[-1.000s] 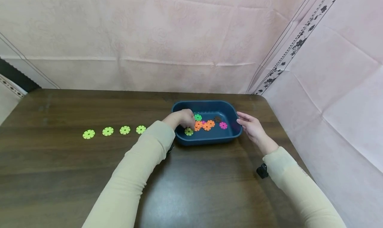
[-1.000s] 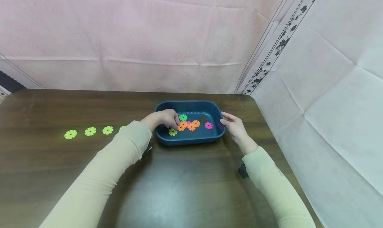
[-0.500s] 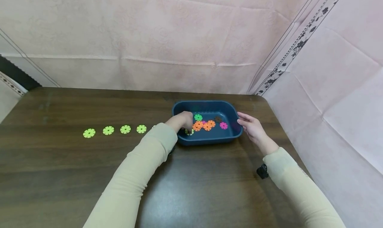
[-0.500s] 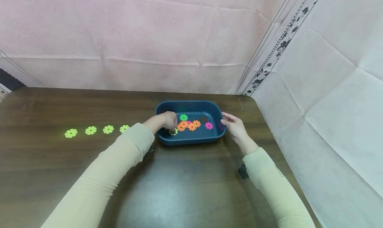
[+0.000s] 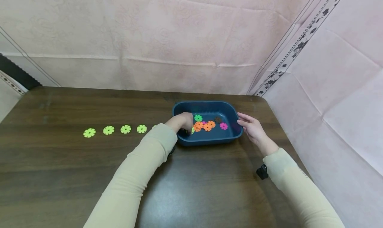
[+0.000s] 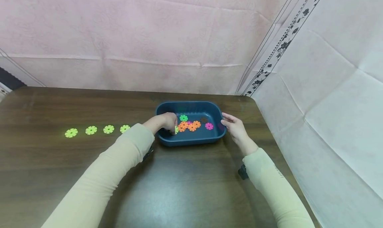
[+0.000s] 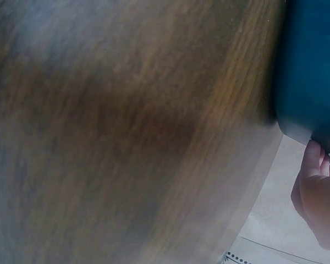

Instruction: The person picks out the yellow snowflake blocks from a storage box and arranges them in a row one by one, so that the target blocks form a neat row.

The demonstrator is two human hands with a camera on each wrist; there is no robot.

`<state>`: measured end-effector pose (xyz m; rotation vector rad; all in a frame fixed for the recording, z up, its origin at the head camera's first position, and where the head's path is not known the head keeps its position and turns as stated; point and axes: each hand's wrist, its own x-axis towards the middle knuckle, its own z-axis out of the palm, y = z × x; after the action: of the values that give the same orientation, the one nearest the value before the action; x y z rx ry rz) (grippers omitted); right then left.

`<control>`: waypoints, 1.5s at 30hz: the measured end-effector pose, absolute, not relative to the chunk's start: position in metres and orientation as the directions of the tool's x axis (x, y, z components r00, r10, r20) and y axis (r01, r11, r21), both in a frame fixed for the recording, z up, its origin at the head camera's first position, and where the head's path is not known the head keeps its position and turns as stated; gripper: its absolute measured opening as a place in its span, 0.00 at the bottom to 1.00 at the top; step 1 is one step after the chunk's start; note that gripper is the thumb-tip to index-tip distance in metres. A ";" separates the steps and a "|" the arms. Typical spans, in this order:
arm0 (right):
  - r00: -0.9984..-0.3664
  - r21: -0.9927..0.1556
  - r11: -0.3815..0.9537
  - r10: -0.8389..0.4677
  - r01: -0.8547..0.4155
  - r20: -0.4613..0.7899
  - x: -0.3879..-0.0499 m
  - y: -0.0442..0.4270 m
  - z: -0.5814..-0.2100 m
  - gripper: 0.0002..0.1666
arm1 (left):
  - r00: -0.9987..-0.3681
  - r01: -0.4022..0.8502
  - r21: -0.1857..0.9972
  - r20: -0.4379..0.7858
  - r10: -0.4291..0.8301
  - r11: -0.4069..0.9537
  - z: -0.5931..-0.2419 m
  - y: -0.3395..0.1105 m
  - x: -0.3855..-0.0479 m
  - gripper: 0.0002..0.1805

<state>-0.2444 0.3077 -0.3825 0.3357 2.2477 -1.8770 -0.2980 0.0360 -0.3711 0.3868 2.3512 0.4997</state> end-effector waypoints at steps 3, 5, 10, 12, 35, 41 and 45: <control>-0.956 -0.941 0.172 0.046 0.292 -0.288 -0.244 0.307 -0.382 0.31 | -0.724 0.129 0.486 -0.550 0.417 0.864 -0.371 0.034 -0.298 0.09; -0.957 -0.940 0.179 0.045 0.291 -0.288 -0.244 0.307 -0.382 0.31 | -0.731 0.126 0.511 -0.531 0.428 0.850 -0.371 0.033 -0.298 0.06; -0.955 -0.938 0.179 0.049 0.297 -0.293 -0.243 0.305 -0.381 0.31 | -0.745 0.039 0.642 -0.492 0.451 0.766 -0.367 0.028 -0.297 0.04; -0.954 -0.937 0.181 0.050 0.300 -0.296 -0.243 0.305 -0.380 0.31 | -0.739 -0.020 0.700 -0.491 0.461 0.714 -0.365 0.026 -0.297 0.05; -0.950 -0.927 0.206 0.062 0.313 -0.307 -0.246 0.304 -0.381 0.31 | -0.781 -0.254 0.853 -0.459 0.424 0.456 -0.331 -0.008 -0.310 0.19; -0.943 -0.913 0.240 0.057 0.331 -0.327 -0.246 0.305 -0.380 0.31 | -0.800 -0.293 0.883 -0.436 0.412 0.367 -0.321 -0.035 -0.312 0.22; -0.947 -0.922 0.213 0.062 0.322 -0.317 -0.245 0.305 -0.380 0.31 | -0.817 -0.305 0.905 -0.408 0.407 0.296 -0.316 -0.058 -0.313 0.23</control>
<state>-0.2451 0.3052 -0.3801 0.3666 2.2727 -1.8115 -0.3125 -0.0580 -0.3161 0.0911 1.9821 1.5719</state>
